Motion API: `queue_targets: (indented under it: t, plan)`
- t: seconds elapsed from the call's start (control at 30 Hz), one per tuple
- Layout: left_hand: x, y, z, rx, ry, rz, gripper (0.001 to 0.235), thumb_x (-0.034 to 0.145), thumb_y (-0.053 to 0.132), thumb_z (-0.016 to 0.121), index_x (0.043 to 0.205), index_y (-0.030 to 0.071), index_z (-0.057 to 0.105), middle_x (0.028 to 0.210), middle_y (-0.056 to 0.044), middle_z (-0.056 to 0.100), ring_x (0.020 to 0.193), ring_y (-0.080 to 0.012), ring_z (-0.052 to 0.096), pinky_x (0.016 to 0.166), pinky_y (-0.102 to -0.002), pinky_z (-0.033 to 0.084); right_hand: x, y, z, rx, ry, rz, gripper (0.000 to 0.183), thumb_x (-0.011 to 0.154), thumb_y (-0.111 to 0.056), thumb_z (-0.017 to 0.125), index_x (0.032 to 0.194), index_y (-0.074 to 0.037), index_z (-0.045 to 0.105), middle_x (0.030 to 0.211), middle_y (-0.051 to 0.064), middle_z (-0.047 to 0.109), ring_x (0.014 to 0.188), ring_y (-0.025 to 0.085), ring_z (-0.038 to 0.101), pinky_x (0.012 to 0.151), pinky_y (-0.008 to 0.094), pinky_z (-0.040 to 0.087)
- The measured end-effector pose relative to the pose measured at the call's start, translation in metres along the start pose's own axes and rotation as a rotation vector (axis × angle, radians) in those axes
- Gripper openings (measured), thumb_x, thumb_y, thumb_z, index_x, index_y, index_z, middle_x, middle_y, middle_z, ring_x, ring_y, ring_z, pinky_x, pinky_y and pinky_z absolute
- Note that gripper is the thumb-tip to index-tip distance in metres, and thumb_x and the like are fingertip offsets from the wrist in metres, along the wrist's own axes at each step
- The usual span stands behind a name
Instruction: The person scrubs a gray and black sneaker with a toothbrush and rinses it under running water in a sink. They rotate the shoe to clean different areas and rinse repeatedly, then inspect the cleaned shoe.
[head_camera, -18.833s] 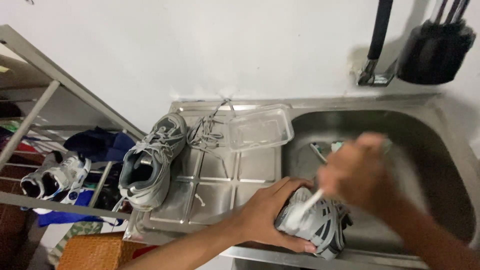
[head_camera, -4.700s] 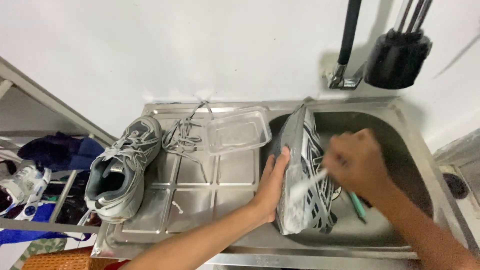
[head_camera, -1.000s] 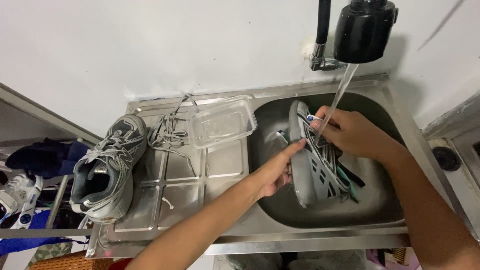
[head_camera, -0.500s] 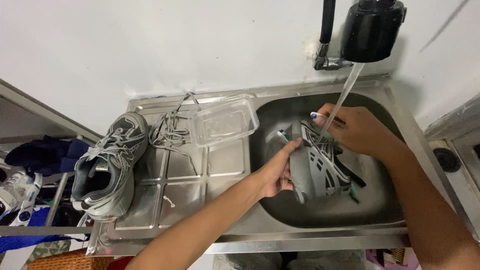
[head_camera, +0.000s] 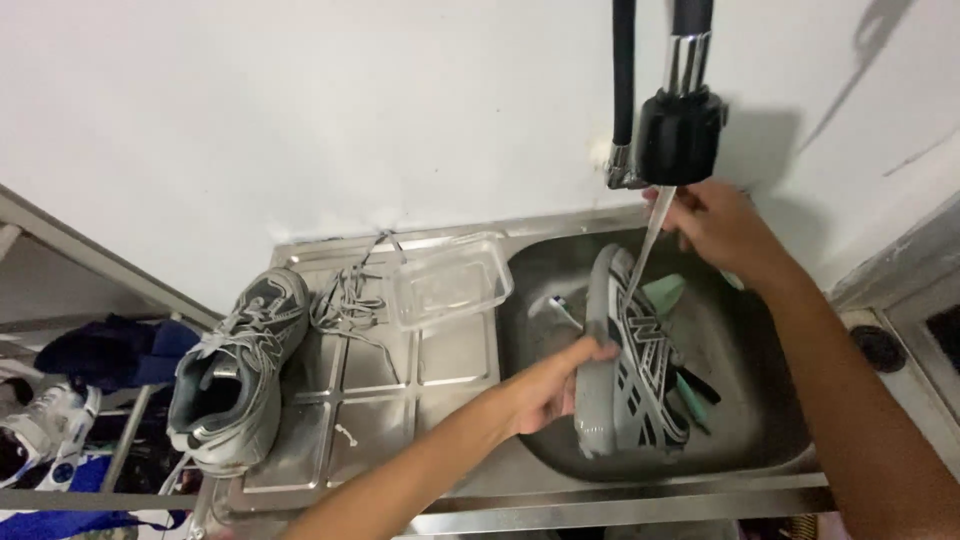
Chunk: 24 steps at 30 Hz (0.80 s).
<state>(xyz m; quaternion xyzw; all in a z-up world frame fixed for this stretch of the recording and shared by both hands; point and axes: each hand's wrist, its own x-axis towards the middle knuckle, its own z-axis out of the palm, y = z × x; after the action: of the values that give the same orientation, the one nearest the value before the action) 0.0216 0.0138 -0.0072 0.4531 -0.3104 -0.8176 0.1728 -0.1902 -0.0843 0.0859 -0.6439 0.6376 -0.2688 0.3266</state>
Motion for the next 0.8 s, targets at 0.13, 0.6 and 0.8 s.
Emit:
queue_targets:
  t: [0.13, 0.6, 0.8]
  plan:
    - [0.007, -0.021, -0.016, -0.022, -0.083, 0.02, 0.076, 0.089, 0.057, 0.055, 0.151, 0.012, 0.049, 0.155, -0.014, 0.051, 0.133, -0.0225, 0.055, 0.116, -0.037, 0.042, 0.034, 0.014, -0.006, 0.106, -0.015, -0.108, 0.027, 0.098, -0.014, 0.054, 0.113, -0.009, 0.076, 0.124, 0.006, 0.074, 0.086, 0.022, 0.063, 0.066, 0.036, 0.055]
    - [-0.035, 0.004, 0.002, 0.059, -0.031, -0.011, 0.134, 0.062, 0.035, 0.075, 0.159, 0.042, -0.018, 0.173, -0.008, -0.006, 0.16, -0.0278, 0.011, 0.127, -0.055, 0.009, 0.034, 0.06, 0.013, -0.427, -0.269, -0.172, 0.053, 0.09, 0.001, 0.044, 0.141, -0.012, 0.053, 0.141, 0.011, 0.058, 0.13, 0.028, 0.054, 0.107, 0.043, 0.042]
    - [-0.031, 0.002, -0.005, 0.045, 0.002, 0.008, 0.136, 0.057, 0.041, 0.075, 0.161, 0.042, -0.014, 0.172, -0.013, -0.007, 0.16, -0.0322, 0.007, 0.125, -0.062, 0.007, -0.01, -0.076, 0.03, -0.766, -0.31, -0.278, 0.088, 0.09, 0.004, 0.041, 0.157, -0.052, 0.031, 0.143, 0.012, 0.058, 0.059, 0.02, 0.067, 0.037, 0.031, 0.033]
